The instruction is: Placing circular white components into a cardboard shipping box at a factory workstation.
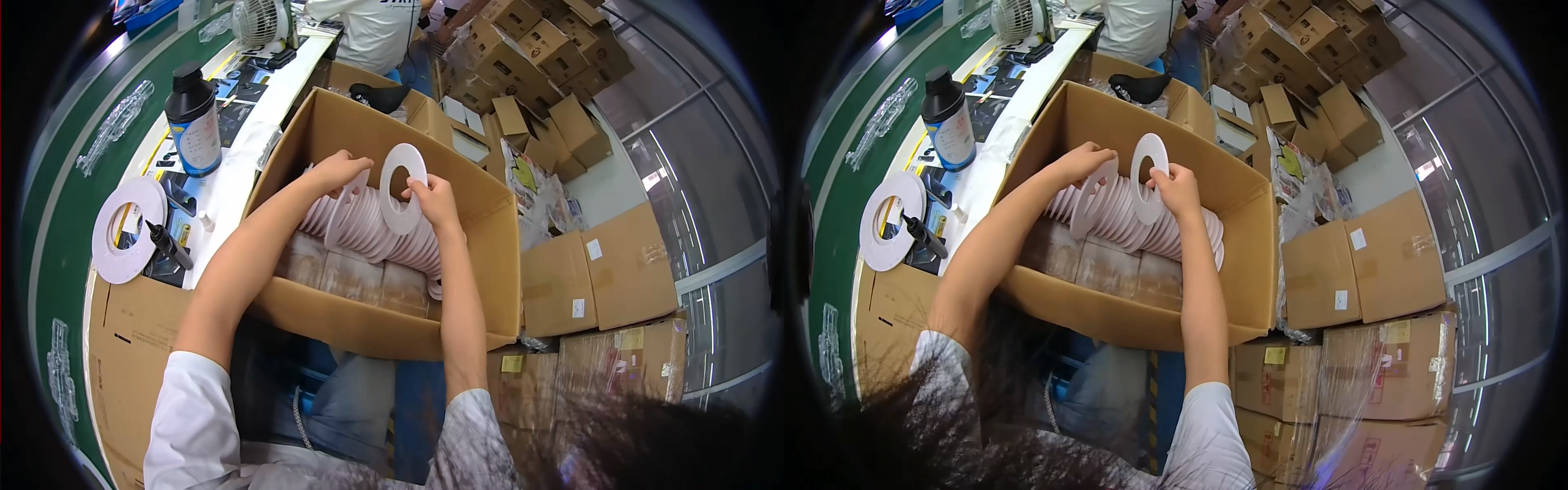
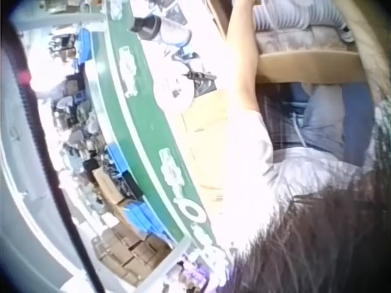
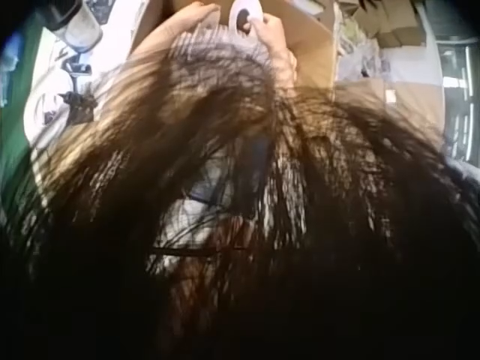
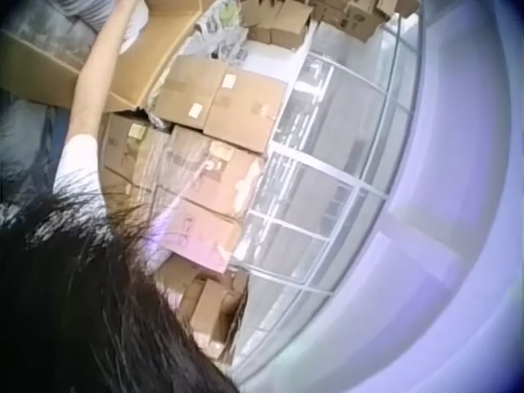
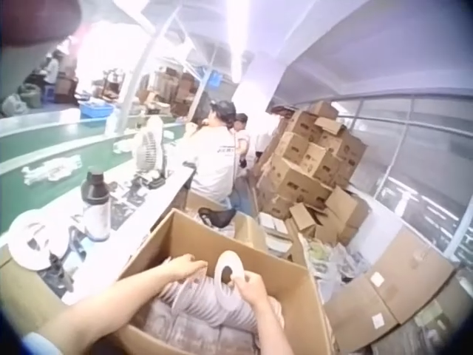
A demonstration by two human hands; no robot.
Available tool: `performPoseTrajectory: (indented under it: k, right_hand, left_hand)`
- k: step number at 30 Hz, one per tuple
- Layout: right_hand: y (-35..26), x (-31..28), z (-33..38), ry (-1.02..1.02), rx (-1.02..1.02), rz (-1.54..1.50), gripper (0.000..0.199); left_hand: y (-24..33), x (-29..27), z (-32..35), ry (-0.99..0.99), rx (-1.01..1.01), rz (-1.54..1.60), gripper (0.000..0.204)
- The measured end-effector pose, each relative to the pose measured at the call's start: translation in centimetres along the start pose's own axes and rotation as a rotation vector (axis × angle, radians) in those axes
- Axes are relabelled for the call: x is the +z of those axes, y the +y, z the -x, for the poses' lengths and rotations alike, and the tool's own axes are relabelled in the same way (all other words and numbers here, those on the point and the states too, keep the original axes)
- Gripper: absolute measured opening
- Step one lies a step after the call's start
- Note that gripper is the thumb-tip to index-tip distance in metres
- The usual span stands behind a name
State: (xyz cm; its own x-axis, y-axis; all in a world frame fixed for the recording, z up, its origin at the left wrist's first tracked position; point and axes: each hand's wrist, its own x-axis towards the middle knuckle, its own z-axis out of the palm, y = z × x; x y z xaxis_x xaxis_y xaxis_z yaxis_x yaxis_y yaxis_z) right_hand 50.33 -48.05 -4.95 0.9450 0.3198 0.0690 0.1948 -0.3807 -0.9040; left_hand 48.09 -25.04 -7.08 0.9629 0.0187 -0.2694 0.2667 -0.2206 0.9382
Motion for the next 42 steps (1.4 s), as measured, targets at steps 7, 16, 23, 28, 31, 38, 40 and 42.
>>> performPoseTrajectory:
  k: [7, 16, 23, 28, 31, 38, 40, 42]
  right_hand:
    - [0.0, -1.2, 0.2, 0.037, -0.013, -0.026, 0.022]
    - [1.4, -2.3, -0.7, 0.101, 0.057, -0.164, 0.023]
    - [1.7, -2.3, -0.5, 0.112, 0.043, -0.146, 0.020]
    - [2.3, -1.5, -0.6, 0.054, -0.024, -0.196, 0.020]
    - [2.2, -1.2, -0.2, 0.067, 0.024, -0.175, 0.021]
    - [1.4, -1.7, -0.5, 0.202, -0.201, -0.410, 0.026]
    - [0.4, -1.3, -0.1, 0.109, -0.049, -0.491, 0.028]
    - [1.1, -2.0, -0.8, 0.027, 0.113, -0.465, 0.033]
  left_hand:
    - [1.3, 0.2, 0.8, -0.047, 0.082, 0.059, 0.053]
    - [1.2, -0.8, 0.0, -0.272, 0.069, 0.020, 0.045]
    - [2.0, -1.7, 0.7, -0.355, 0.095, -0.091, 0.050]
    - [3.5, -2.5, 1.1, -0.332, 0.035, 0.009, 0.056]
    - [3.2, -2.1, 0.9, -0.218, 0.033, -0.317, 0.046]
    - [2.8, -1.8, 1.1, -0.198, 0.156, -0.221, 0.043]
    - [2.6, -1.9, 1.5, -0.164, 0.187, -0.283, 0.042]
    - [3.1, -1.2, 1.5, -0.150, 0.178, -0.316, 0.041]
